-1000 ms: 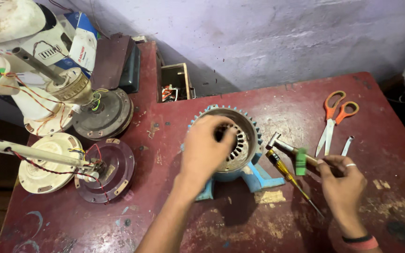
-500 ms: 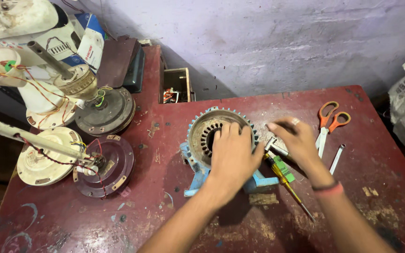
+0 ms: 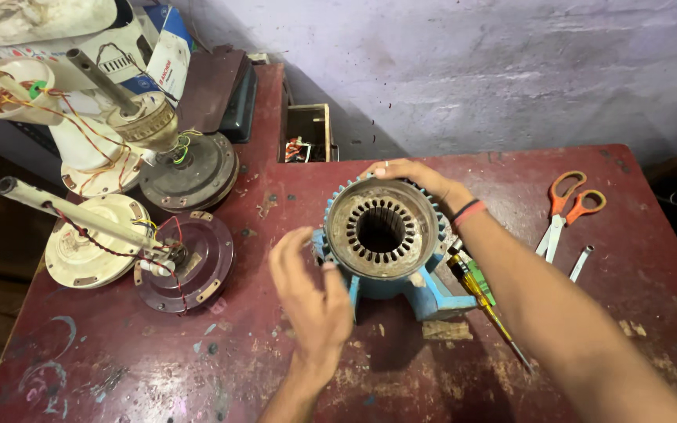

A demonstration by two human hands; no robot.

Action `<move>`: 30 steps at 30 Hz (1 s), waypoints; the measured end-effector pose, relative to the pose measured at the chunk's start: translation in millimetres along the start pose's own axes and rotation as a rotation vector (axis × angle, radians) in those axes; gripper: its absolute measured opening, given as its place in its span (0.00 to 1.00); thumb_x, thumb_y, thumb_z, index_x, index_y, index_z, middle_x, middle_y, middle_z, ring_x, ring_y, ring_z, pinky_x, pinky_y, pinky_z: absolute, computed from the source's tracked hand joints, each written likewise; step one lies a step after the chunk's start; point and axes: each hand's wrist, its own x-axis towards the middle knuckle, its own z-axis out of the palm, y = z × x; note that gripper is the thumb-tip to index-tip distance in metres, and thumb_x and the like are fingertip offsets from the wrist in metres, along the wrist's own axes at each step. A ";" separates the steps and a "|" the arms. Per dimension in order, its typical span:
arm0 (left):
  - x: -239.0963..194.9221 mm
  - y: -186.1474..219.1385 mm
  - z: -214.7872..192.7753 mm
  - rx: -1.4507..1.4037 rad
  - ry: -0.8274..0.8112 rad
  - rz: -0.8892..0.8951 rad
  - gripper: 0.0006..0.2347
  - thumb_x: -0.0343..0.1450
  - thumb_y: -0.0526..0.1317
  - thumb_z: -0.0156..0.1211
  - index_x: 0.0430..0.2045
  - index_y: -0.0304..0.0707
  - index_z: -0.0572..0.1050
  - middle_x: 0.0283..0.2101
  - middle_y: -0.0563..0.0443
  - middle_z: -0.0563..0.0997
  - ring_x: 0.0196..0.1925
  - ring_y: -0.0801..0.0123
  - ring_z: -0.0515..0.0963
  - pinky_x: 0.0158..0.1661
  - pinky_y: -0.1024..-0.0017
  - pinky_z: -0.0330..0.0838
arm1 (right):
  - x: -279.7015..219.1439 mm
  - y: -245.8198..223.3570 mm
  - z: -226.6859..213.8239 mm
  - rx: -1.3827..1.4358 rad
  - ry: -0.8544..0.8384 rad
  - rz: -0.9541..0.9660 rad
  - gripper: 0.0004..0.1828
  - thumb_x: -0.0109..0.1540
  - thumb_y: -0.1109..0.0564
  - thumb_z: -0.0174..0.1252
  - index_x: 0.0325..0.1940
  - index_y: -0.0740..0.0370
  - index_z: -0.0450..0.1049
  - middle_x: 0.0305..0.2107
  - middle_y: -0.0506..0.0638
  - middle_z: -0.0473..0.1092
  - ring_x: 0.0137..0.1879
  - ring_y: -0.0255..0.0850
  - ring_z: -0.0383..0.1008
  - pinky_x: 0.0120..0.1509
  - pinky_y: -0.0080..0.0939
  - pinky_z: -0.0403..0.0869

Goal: The person cleans the interior slots of a blue electric motor stator with a small green abrasive pad. They then rotate the motor and use a yellow-handled screwdriver to scrape debris from the exterior cooling fins.

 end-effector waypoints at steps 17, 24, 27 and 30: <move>40.1 -55.9 -7.9 -0.172 0.191 0.276 0.06 0.66 0.26 0.52 0.34 0.27 0.72 0.39 0.41 0.74 0.42 0.57 0.75 0.45 0.66 0.70 | -111.8 29.0 75.4 0.212 0.724 -0.077 0.24 0.62 0.48 0.54 0.55 0.66 0.73 0.39 0.53 0.75 0.44 0.38 0.76 0.52 0.36 0.73; 84.4 -62.5 12.5 -0.158 0.042 0.058 0.03 0.68 0.28 0.57 0.33 0.30 0.76 0.34 0.45 0.78 0.37 0.62 0.79 0.42 0.68 0.72 | -149.4 42.4 129.9 0.156 1.019 -0.128 0.23 0.64 0.48 0.53 0.57 0.65 0.72 0.40 0.52 0.75 0.45 0.37 0.76 0.52 0.36 0.74; 71.6 -58.9 10.5 -0.160 -0.037 0.025 0.05 0.68 0.29 0.59 0.34 0.31 0.77 0.37 0.45 0.79 0.40 0.62 0.81 0.46 0.68 0.75 | -164.8 51.2 118.4 -0.161 1.182 -0.196 0.17 0.67 0.51 0.56 0.51 0.68 0.76 0.38 0.51 0.77 0.44 0.36 0.75 0.53 0.35 0.73; 48.9 -51.4 2.9 -0.129 -0.048 0.034 0.08 0.66 0.29 0.61 0.37 0.30 0.77 0.43 0.43 0.79 0.47 0.60 0.80 0.51 0.66 0.73 | -171.6 64.2 91.8 -0.109 1.244 -0.224 0.11 0.66 0.56 0.57 0.47 0.67 0.76 0.37 0.49 0.77 0.42 0.35 0.75 0.51 0.33 0.73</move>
